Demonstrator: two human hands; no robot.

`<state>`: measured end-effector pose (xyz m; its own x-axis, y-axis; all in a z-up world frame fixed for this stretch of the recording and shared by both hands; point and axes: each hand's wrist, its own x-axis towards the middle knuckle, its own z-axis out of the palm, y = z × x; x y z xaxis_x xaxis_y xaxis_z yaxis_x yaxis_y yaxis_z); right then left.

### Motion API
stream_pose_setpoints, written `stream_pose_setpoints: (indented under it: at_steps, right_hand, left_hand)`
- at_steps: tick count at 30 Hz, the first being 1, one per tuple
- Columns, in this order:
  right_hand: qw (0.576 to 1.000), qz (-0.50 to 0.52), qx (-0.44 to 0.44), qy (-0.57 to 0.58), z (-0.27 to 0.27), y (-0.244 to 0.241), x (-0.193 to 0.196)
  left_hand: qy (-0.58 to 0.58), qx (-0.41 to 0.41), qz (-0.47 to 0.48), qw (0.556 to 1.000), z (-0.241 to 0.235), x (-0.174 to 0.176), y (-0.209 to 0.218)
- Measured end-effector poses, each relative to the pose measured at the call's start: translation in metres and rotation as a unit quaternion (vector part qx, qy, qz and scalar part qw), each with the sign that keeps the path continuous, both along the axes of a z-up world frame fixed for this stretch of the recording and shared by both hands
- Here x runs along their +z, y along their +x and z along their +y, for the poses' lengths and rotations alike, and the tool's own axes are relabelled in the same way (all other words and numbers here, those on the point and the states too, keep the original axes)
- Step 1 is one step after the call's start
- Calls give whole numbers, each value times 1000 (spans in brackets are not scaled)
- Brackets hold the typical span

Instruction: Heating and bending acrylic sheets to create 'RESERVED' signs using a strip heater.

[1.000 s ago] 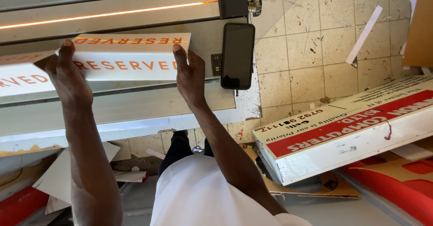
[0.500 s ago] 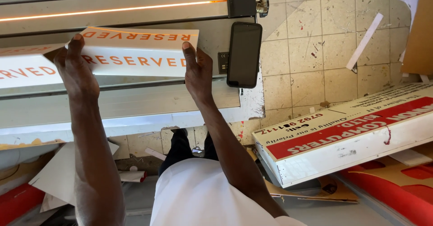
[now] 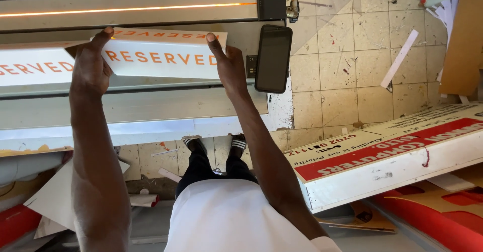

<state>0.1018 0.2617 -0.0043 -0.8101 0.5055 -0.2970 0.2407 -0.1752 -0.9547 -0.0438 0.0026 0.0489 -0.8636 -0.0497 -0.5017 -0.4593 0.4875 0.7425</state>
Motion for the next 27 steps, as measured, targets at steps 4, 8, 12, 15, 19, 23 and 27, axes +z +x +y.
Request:
stream_pose_setpoints:
  at_steps: [4, 8, 12, 15, 19, 23, 27]
  right_hand:
    - [1000, 0, -16, -21, -1, -3, -6]
    - [999, 1, -39, -15, -4, -6, -10]
    - [998, 37, -44, -5, -3, -11, -14]
    - [997, 75, -36, 2, -10, -4, -3]
    - [997, 59, -37, -14, -10, -2, -12]
    - [990, 10, -125, 70, -15, -3, -8]
    - [964, 35, -223, 138, -32, -4, -29]
  left_hand:
    - [125, -31, 4, 992, -16, -27, -15]
    - [244, -14, 35, 969, -21, -44, -17]
    - [259, 20, 81, 962, -27, -70, -26]
    - [226, -12, 90, 970, -13, -41, -12]
    - [209, -5, 103, 973, -17, -52, -9]
    - [174, -9, 175, 969, -21, -94, -18]
    - [157, -2, 205, 966, -27, -107, -6]
